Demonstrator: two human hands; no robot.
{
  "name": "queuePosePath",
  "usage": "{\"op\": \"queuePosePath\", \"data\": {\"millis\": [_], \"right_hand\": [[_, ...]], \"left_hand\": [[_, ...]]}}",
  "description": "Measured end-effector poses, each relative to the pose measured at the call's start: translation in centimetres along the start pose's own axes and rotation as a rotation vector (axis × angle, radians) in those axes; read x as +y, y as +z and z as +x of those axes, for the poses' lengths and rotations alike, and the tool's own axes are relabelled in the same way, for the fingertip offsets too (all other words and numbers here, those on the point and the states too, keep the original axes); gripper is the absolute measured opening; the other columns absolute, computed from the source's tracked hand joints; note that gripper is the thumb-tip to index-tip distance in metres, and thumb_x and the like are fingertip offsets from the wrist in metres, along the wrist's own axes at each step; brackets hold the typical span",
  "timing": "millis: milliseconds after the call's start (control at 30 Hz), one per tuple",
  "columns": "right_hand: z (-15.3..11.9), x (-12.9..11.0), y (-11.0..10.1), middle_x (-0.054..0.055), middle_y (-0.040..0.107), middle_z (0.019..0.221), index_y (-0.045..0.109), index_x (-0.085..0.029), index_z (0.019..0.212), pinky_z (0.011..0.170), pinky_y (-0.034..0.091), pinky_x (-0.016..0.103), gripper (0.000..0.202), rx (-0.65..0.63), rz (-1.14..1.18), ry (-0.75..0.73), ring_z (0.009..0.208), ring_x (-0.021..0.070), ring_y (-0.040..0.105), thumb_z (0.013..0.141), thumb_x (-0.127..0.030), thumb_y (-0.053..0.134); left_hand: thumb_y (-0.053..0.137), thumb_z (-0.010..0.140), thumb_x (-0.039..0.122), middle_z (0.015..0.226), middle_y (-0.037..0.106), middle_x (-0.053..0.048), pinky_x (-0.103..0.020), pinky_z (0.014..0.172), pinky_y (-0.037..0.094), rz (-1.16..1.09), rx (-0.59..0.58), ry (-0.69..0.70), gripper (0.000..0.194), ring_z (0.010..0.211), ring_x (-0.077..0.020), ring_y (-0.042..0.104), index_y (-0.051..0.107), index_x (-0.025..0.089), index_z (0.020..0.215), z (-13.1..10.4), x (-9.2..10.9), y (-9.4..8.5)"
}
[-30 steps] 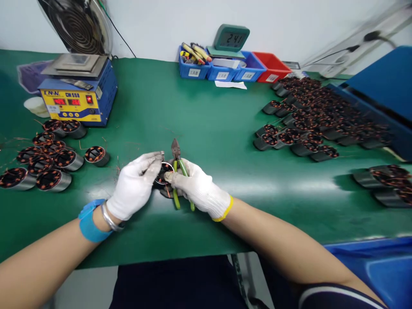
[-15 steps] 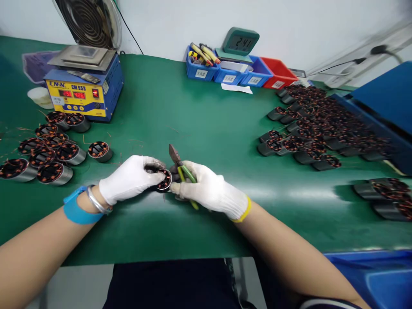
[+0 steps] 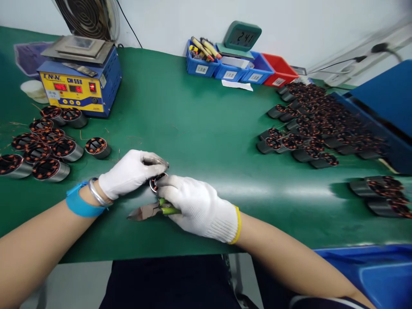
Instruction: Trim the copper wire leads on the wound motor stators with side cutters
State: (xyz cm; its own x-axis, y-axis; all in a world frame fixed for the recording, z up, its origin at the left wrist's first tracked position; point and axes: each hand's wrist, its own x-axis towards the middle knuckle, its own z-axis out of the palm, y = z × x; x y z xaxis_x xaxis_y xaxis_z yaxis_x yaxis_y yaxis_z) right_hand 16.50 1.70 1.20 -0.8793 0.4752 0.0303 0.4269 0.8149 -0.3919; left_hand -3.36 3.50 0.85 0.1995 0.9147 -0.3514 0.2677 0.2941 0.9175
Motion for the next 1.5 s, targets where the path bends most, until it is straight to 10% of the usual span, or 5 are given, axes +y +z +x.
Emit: {"op": "queuePosePath", "data": {"millis": [200,467,1033,1300,1500], "right_hand": [[-0.2,-0.9,0.3,0.01,0.061,0.128,0.059,-0.017,0.112,0.068,0.052,0.031,0.032,0.023,0.034,0.105,0.099,0.0237,0.065,0.08,-0.021,0.062],[-0.4,1.2,-1.6,0.005,0.067,0.114,0.061,-0.022,0.111,0.085,0.052,0.032,0.031,0.315,0.459,0.342,0.101,0.0191,0.065,0.08,-0.021,0.061],[0.7,0.6,0.1,0.009,0.063,0.123,0.059,-0.017,0.114,0.082,0.051,0.031,0.033,0.077,0.199,-0.049,0.104,0.0196,0.062,0.082,-0.012,0.055],[0.5,0.6,0.2,0.009,0.064,0.122,0.06,-0.017,0.114,0.083,0.052,0.032,0.031,0.107,0.223,-0.039,0.103,0.0199,0.064,0.083,-0.015,0.055],[0.5,0.5,0.1,0.01,0.063,0.125,0.06,-0.017,0.114,0.081,0.053,0.032,0.033,0.103,0.248,-0.034,0.106,0.0201,0.063,0.081,-0.013,0.056]], "left_hand": [[0.072,0.076,0.028,0.097,0.073,-0.003,-0.026,0.062,0.049,-0.511,0.594,0.259,0.01,0.066,-0.0106,0.058,0.071,0.019,0.079,0.2,-0.2,-1.4],[0.079,0.061,0.019,0.12,0.069,-0.016,-0.043,0.093,0.055,-0.27,-0.041,-0.028,0.082,0.112,-0.0315,0.065,0.048,0.014,0.137,-0.7,-0.1,0.0],[0.074,0.074,0.038,0.106,0.074,-0.01,-0.031,0.078,0.059,-0.164,0.627,0.195,0.049,0.091,-0.0221,0.071,0.063,0.015,0.116,0.5,1.1,-0.2],[0.061,0.079,0.045,0.051,0.051,0.003,-0.025,0.045,0.03,0.606,-0.138,0.028,0.035,0.048,-0.0117,0.043,0.057,0.021,0.054,-1.1,1.5,-3.4],[0.061,0.084,0.046,0.06,0.055,0.005,-0.026,0.056,0.04,0.181,0.562,0.21,0.028,0.056,-0.0111,0.049,0.059,0.022,0.07,-1.0,1.6,-1.8]]}}
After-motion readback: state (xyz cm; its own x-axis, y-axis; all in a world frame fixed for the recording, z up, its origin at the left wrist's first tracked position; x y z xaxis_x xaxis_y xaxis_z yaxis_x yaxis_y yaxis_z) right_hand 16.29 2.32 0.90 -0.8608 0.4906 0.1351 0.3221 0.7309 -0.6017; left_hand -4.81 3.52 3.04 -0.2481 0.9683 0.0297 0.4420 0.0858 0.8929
